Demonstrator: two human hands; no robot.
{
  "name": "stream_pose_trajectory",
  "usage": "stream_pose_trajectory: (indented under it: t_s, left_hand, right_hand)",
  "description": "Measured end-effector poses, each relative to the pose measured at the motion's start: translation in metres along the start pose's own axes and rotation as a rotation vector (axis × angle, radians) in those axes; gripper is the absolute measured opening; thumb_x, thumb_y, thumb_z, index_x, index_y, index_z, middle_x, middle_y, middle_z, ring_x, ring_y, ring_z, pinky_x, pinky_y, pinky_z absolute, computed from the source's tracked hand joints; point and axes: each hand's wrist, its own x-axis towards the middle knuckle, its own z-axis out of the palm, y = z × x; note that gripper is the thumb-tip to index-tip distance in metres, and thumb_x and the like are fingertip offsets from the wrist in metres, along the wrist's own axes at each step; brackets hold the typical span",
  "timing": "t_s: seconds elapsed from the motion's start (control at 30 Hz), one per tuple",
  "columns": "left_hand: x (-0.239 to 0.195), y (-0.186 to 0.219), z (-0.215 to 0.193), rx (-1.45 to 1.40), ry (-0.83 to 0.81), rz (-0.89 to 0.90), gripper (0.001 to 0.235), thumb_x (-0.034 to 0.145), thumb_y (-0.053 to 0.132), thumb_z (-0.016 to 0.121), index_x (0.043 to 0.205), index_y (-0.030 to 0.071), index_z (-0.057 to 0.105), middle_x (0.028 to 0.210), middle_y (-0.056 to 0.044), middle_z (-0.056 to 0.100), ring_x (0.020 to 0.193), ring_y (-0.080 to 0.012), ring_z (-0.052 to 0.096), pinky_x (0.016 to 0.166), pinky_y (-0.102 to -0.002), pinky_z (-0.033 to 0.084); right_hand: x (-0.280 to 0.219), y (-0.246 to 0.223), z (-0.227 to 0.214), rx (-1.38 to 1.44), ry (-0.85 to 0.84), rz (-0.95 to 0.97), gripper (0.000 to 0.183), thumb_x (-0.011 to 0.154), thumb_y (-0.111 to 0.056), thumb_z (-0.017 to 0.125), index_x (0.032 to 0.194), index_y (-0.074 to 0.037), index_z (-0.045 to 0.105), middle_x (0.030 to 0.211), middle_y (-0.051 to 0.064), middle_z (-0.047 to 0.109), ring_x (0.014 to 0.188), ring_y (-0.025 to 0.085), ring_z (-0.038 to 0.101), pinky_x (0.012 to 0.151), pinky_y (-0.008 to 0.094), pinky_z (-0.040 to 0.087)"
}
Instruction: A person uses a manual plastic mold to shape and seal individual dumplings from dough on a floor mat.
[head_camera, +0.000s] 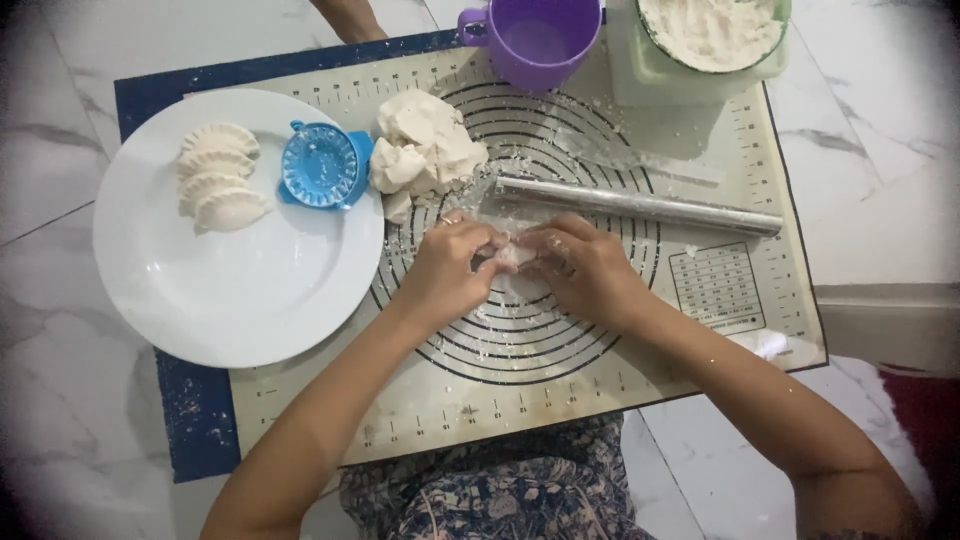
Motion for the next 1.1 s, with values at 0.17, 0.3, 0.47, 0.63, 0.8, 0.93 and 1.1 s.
stream_pose_trajectory:
  t_s: [0.17,0.3,0.47,0.63,0.8,0.93,1.1]
  left_hand:
    - [0.0,-0.005,0.004,0.024,0.006,0.015,0.015,0.075,0.005,0.085,0.086,0.001,0.074,0.07,-0.014,0.072,0.073,-0.0264,0.069,0.064,-0.031,0.057]
    - [0.0,-0.005,0.005,0.0,0.009,-0.006,0.012,0.077,0.003,0.082,0.086,0.0,0.074,0.071,-0.014,0.071,0.073,-0.0271,0.068,0.065,-0.033,0.058]
    - [0.0,-0.005,0.004,0.003,0.02,0.017,0.012,0.078,0.003,0.082,0.087,0.001,0.074,0.071,-0.014,0.072,0.072,-0.0271,0.069,0.068,-0.033,0.057]
    - [0.001,0.002,-0.002,0.016,0.026,0.006,0.012,0.08,0.004,0.081,0.089,0.0,0.073,0.073,-0.017,0.072,0.075,-0.03,0.07,0.07,-0.037,0.057]
    - [-0.004,-0.004,-0.011,-0.147,0.08,-0.158,0.014,0.085,0.015,0.082,0.096,0.009,0.075,0.083,-0.01,0.076,0.079,-0.0242,0.072,0.081,-0.035,0.053]
    - [0.001,0.006,-0.018,-0.255,0.026,-0.224,0.021,0.087,0.021,0.079,0.104,0.009,0.074,0.092,-0.009,0.079,0.086,-0.0236,0.074,0.079,-0.036,0.053]
    - [0.001,0.013,-0.032,-0.209,-0.016,-0.113,0.031,0.086,0.027,0.08,0.114,0.017,0.074,0.101,-0.014,0.078,0.089,-0.0308,0.075,0.075,-0.039,0.056]
  right_hand:
    - [0.001,0.007,0.004,0.018,0.021,0.019,0.015,0.084,-0.002,0.076,0.099,0.0,0.074,0.086,0.018,0.071,0.073,0.032,0.073,0.056,0.038,0.059]
    - [0.001,0.011,0.007,0.014,0.031,0.013,0.014,0.083,-0.002,0.077,0.097,-0.001,0.074,0.083,0.017,0.07,0.069,0.03,0.072,0.053,0.036,0.058]
    - [0.004,0.007,0.006,0.022,0.039,0.023,0.013,0.082,0.003,0.075,0.094,-0.001,0.074,0.081,0.018,0.071,0.066,0.031,0.072,0.05,0.035,0.056]
    - [0.011,0.003,-0.007,0.085,0.016,0.065,0.011,0.084,0.003,0.075,0.095,0.002,0.075,0.082,0.021,0.072,0.07,0.033,0.073,0.053,0.038,0.056]
    - [0.022,-0.014,-0.026,0.112,-0.094,0.057,0.038,0.077,0.001,0.079,0.115,0.0,0.07,0.102,0.024,0.073,0.091,0.038,0.073,0.078,0.046,0.06]
    - [0.02,-0.021,-0.031,-0.012,0.037,-0.035,0.034,0.082,0.002,0.079,0.114,0.001,0.069,0.099,0.02,0.073,0.088,0.034,0.074,0.073,0.044,0.06]
    - [0.026,-0.032,-0.038,-0.14,-0.056,-0.096,0.021,0.086,0.0,0.076,0.106,0.004,0.069,0.093,0.021,0.072,0.083,0.032,0.074,0.071,0.039,0.061]
